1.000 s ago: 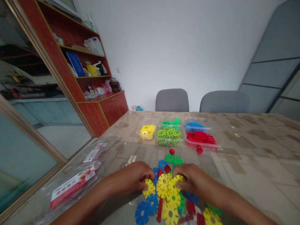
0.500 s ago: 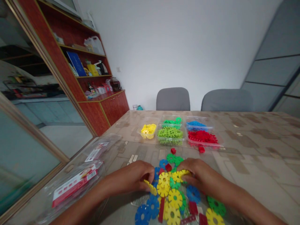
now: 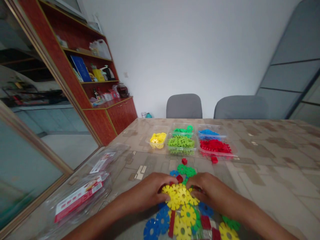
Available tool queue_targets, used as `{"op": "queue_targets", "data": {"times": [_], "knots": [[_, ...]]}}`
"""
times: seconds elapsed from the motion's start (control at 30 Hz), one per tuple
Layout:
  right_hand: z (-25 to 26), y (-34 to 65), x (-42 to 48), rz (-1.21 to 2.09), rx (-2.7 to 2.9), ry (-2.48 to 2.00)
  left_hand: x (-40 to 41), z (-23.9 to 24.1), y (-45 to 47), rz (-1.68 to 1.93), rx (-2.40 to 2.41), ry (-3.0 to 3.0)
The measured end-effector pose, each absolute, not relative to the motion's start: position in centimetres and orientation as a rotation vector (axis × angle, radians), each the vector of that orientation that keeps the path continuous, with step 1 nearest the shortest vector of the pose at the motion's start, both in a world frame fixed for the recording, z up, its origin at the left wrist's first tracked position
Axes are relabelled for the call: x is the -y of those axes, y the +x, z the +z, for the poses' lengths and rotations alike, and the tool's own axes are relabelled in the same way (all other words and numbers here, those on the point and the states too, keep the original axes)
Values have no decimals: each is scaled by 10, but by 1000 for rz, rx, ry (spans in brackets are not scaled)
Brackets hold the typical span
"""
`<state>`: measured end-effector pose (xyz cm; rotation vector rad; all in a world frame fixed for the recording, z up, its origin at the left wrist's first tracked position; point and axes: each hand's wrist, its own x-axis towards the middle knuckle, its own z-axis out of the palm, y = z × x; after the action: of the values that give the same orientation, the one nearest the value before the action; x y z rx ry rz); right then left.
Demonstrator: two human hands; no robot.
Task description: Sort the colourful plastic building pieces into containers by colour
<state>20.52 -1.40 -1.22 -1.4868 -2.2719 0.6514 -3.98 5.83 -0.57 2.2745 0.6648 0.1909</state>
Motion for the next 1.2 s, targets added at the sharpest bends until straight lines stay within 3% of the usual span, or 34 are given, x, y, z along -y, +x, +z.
{"op": "queue_targets", "data": {"times": [0.23, 0.4, 0.9, 1.2], "knots": [[-12, 224, 11, 563, 2323, -1709, -54, -9, -37, 143, -730, 2325], [-14, 215, 19, 516, 2288, -1588, -53, -11, -36, 213, -737, 2239], [-29, 206, 23, 767, 2124, -1528, -57, -16, -31, 279, -870, 2058], [-20, 192, 17, 1079, 1866, -1305, -50, -23, -24, 379, -802, 1758]]}}
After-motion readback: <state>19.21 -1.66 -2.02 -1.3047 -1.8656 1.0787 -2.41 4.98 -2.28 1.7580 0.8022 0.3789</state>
